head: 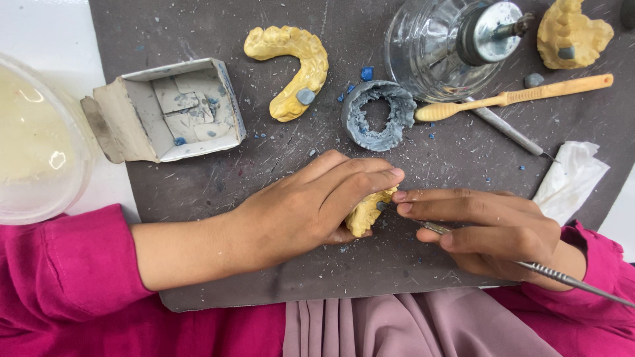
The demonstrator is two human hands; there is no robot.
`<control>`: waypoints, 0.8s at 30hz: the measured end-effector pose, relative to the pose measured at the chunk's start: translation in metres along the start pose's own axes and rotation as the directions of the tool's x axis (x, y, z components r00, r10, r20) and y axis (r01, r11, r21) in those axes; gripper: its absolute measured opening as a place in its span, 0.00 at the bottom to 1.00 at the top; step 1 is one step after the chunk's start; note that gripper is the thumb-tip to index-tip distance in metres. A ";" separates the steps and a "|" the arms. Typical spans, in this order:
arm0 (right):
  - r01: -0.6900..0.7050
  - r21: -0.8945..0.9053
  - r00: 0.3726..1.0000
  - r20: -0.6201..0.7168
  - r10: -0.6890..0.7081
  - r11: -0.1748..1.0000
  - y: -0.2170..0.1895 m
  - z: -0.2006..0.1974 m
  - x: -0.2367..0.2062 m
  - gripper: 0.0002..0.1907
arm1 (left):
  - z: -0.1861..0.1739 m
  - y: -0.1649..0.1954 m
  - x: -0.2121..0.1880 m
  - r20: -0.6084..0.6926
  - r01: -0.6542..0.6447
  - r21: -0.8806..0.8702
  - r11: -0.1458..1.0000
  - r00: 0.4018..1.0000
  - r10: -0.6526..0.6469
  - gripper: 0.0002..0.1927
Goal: The person holds a yellow dental impression model on a bench and uses a metal probe to pick and scrape small blue wax pieces off the teeth, occasionally repositioning the model and brushing it with a toothbrush.
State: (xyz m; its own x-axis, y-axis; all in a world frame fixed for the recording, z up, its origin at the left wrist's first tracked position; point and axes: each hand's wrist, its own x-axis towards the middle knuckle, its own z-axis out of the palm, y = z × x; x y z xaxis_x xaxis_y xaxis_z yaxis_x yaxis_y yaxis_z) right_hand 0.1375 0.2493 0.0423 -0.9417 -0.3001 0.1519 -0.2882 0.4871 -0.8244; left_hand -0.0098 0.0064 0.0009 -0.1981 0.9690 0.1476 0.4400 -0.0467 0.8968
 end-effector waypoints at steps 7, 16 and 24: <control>0.013 -0.050 0.997 0.079 -0.009 0.999 -0.004 -0.007 0.007 0.12 | 0.000 0.000 0.001 -0.023 -0.024 0.016 1.000 0.999 0.024 0.45; 0.006 -0.039 1.000 -0.023 -0.007 0.999 0.003 0.007 0.002 0.20 | 0.000 -0.003 0.002 -0.037 -0.022 0.014 1.000 0.999 0.023 0.41; 0.099 0.069 0.984 -0.154 -0.088 0.993 0.010 0.015 0.003 0.20 | -0.003 -0.007 0.002 -0.047 -0.083 0.054 0.995 0.995 0.085 0.40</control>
State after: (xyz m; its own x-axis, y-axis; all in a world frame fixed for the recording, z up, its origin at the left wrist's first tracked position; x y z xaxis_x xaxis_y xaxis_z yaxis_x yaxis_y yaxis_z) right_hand 0.1340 0.2412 0.0267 -0.9282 -0.2122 0.3057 -0.3678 0.3974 -0.8407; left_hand -0.0159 0.0075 -0.0040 -0.2008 0.9490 0.2430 0.5018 -0.1134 0.8575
